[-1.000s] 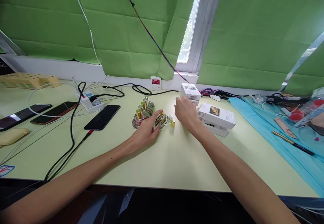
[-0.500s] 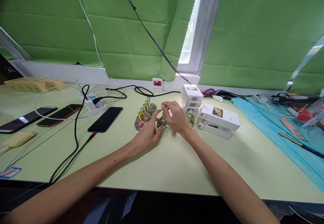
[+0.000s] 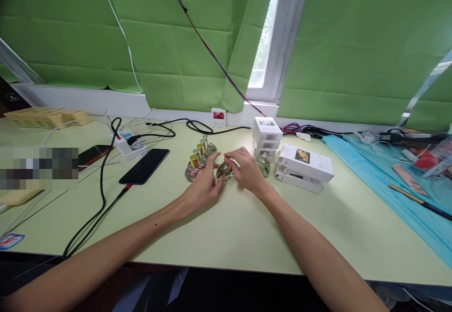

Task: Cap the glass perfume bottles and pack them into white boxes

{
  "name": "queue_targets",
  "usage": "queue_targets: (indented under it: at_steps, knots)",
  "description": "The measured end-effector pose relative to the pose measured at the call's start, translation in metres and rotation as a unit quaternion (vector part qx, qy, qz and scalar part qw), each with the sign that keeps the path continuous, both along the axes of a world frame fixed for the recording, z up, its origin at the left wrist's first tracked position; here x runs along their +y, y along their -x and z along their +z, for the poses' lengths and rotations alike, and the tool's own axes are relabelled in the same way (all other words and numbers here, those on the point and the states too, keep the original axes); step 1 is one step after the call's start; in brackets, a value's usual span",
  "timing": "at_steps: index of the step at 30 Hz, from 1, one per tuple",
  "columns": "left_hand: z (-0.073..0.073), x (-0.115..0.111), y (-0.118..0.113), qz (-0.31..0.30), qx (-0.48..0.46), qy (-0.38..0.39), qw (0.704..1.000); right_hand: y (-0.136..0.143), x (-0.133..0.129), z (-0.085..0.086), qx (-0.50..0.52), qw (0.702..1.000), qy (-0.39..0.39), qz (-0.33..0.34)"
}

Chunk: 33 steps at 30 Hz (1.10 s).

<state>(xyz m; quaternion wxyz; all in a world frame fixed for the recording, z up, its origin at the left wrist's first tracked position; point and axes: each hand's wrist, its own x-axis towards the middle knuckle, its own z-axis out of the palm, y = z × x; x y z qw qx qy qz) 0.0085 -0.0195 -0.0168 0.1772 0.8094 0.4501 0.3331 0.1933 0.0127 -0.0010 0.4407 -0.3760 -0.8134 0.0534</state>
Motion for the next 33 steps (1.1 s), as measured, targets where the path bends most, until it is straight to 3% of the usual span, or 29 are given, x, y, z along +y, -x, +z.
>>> queue_targets:
  at_steps: [15,33]
  knots:
    - [0.000,0.000,0.000,0.002,0.003,-0.007,1.000,0.006,-0.003,0.008,0.037,0.998,0.053,-0.024]
    - [0.002,0.002,0.000,-0.018,-0.012,-0.008,1.000,0.010,0.006,-0.001,0.065,0.998,0.020,-0.011]
